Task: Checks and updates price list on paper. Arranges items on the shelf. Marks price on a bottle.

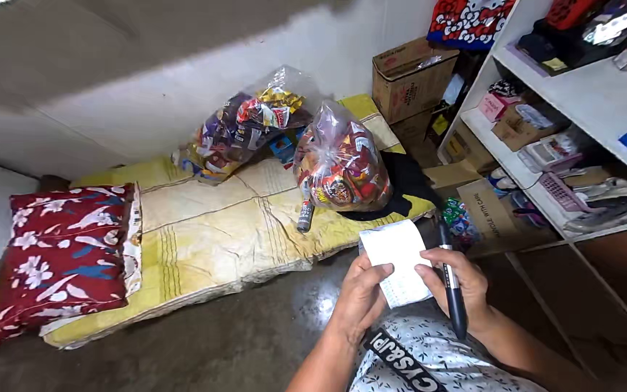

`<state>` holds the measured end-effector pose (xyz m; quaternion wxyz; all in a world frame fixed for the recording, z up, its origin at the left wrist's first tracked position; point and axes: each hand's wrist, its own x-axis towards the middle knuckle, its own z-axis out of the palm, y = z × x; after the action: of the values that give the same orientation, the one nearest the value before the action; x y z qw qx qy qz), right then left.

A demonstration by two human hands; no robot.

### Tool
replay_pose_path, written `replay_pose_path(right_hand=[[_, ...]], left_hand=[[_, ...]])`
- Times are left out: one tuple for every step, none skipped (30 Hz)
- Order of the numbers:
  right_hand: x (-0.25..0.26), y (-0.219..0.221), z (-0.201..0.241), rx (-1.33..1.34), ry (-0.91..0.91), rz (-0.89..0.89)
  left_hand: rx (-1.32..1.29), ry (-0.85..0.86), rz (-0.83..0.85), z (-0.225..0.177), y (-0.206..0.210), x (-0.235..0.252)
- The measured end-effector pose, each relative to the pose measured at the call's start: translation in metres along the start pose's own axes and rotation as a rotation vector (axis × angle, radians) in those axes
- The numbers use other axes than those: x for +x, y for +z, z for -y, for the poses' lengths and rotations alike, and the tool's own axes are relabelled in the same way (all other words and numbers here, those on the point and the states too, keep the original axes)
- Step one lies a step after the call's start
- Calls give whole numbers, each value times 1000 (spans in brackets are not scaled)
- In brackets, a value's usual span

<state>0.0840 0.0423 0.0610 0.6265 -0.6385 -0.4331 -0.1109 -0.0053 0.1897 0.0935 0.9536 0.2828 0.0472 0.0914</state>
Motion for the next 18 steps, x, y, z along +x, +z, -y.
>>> replay_pose_path(right_hand=[[0,0,0,2,1,3],[-1,0,1,4,2,4],[-1,0,1,6,2,5],[-2,0,1,6,3,5],[-2,0,2,6,4,5],[-2,0,2,8,6,5],[-3,0,3,10,7,5],[-3,0,3,12,6,4],[-3,0,3,14,5,4],[-4,0,3,13,5,5],[-4,0,4,12,6,7],[-5,-1,4,14,8,8],[-5,-1,4,15,10,9],[-6,-1,5,16,13,10],[-6,-1,6,17,15,12],[-6,-1,6,18,16,14],[-6,-1,6,19,14,15],[-6,-1,6,21,11,17]], left_hand=[[3,1,-3,0,0,-1],[7,2,-8,0,1,-1],[10,1,-11,0,1,-1],[8,2,-9,1,2,-2],[4,4,-6,1,1,-2],[2,4,-3,1,1,-2],[2,4,-3,1,1,-3],[1,3,-5,1,2,-3],[-1,3,-3,1,2,-4],[-2,3,0,2,2,-5],[-1,2,2,2,2,-5],[-4,2,1,2,2,-6],[-7,3,-4,2,2,-6],[-9,5,-6,3,2,-7],[-9,8,-3,3,2,-7],[-9,11,1,3,2,-8],[-7,14,4,4,1,-8],[1,16,5,4,1,-8]])
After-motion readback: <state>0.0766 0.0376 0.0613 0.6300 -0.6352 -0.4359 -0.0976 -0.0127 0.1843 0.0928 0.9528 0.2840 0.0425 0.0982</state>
